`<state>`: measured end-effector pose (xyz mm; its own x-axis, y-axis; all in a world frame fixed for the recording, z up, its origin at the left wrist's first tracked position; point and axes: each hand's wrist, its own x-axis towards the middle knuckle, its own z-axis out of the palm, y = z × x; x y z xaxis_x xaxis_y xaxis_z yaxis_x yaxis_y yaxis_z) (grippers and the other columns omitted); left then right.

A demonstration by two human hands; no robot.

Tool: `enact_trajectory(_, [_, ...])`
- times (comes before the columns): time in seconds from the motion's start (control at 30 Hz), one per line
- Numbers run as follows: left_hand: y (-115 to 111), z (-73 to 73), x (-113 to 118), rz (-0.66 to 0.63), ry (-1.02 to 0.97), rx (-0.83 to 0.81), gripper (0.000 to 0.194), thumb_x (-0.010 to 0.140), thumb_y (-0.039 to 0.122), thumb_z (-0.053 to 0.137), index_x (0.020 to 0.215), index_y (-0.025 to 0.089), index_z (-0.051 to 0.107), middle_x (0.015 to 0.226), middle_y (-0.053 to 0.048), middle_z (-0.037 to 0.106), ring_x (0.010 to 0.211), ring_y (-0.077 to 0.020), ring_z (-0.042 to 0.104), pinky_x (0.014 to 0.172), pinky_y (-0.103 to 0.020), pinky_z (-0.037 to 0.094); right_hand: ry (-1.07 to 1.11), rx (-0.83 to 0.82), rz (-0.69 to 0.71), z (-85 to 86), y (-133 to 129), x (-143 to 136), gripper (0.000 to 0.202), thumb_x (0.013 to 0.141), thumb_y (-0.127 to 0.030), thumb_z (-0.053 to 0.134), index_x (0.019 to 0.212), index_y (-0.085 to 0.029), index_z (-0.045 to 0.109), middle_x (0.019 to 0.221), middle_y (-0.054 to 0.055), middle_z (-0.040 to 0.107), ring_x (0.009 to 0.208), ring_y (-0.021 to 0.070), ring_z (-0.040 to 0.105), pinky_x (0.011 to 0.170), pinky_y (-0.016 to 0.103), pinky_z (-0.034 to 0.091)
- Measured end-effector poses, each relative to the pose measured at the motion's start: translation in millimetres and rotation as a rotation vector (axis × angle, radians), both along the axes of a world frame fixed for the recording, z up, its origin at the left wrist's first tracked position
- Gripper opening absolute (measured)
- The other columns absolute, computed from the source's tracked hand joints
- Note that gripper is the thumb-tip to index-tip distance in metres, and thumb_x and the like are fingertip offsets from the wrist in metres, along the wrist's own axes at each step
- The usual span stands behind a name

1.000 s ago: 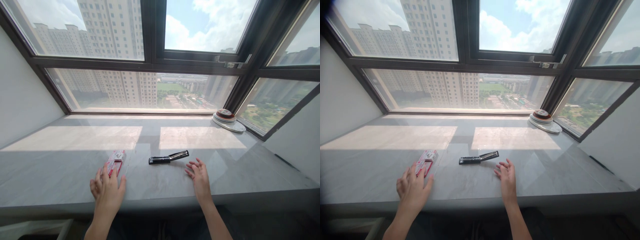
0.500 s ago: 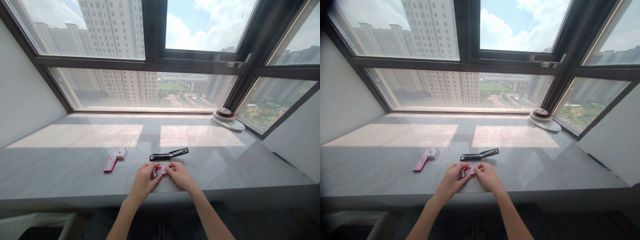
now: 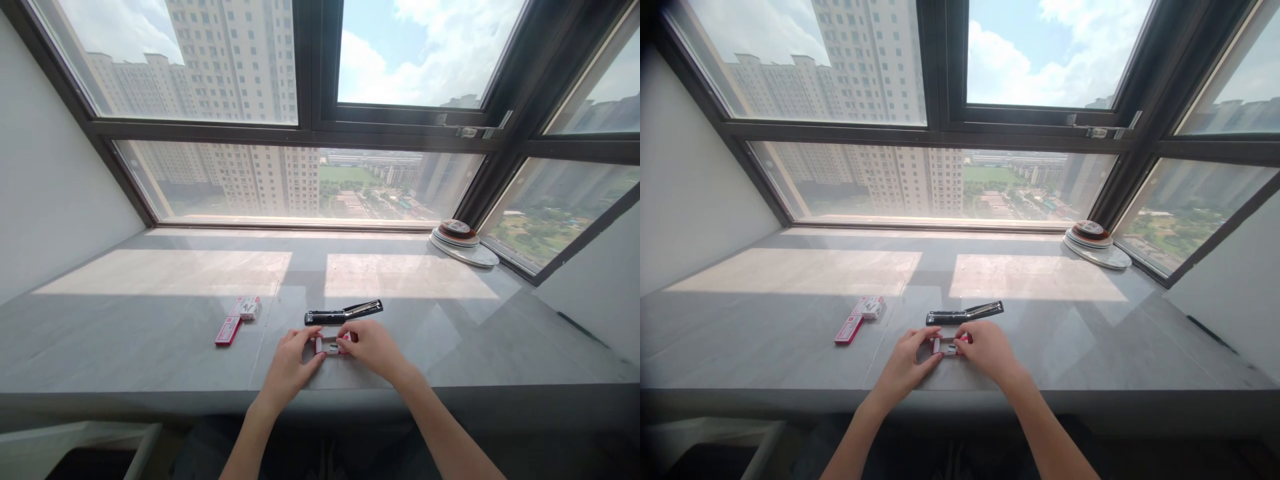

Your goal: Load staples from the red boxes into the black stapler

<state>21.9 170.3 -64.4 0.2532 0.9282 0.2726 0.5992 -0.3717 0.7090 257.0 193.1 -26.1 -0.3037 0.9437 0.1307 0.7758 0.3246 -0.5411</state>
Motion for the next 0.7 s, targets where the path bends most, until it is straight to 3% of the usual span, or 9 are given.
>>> enact_trajectory(0.17, [-0.6, 2.2, -1.3, 0.008, -0.002, 0.000, 0.050, 0.087, 0.029, 0.070, 0.136, 0.034, 0.059, 0.118, -0.005, 0.065, 0.113, -0.0245, 0.059, 0.101, -0.040, 0.046, -0.246, 0.008, 0.152, 12.6, 18.8, -28.4, 0.010, 0.080, -0.022, 0.071, 0.081, -0.027, 0.080, 0.077, 0.003, 0.072, 0.078, 0.0231, 0.064, 0.062, 0.028, 0.030])
enact_trajectory(0.3, [-0.3, 2.6, -2.0, 0.015, -0.008, 0.002, 0.050, 0.087, 0.027, 0.069, 0.135, 0.034, 0.059, 0.118, -0.004, 0.065, 0.113, -0.0243, 0.059, 0.101, -0.039, 0.046, -0.145, 0.020, 0.226, 11.0, 22.6, -24.0, 0.012, 0.081, -0.020, 0.068, 0.084, -0.026, 0.078, 0.074, 0.001, 0.071, 0.072, 0.0193, 0.061, 0.064, 0.027, 0.033])
enact_trajectory(0.57, [0.0, 4.1, -2.2, 0.015, -0.010, 0.003, 0.049, 0.086, 0.027, 0.069, 0.134, 0.034, 0.060, 0.120, -0.005, 0.064, 0.113, -0.0248, 0.058, 0.102, -0.040, 0.045, 0.212, -0.028, 0.097, -5.8, 5.2, 23.8, 0.013, 0.090, -0.030, 0.060, 0.089, -0.022, 0.070, 0.076, 0.000, 0.065, 0.068, 0.0173, 0.055, 0.065, 0.027, 0.039])
enact_trajectory(0.7, [-0.3, 8.3, -1.0, 0.047, -0.013, 0.025, 0.036, 0.090, 0.035, 0.067, 0.125, 0.030, 0.064, 0.115, -0.005, 0.066, 0.109, -0.0253, 0.059, 0.098, -0.040, 0.045, 0.249, -0.059, 0.028, -14.0, -4.1, 37.0, 0.027, 0.089, -0.040, 0.066, 0.109, -0.022, 0.071, 0.084, 0.002, 0.065, 0.070, 0.0181, 0.055, 0.065, 0.028, 0.042])
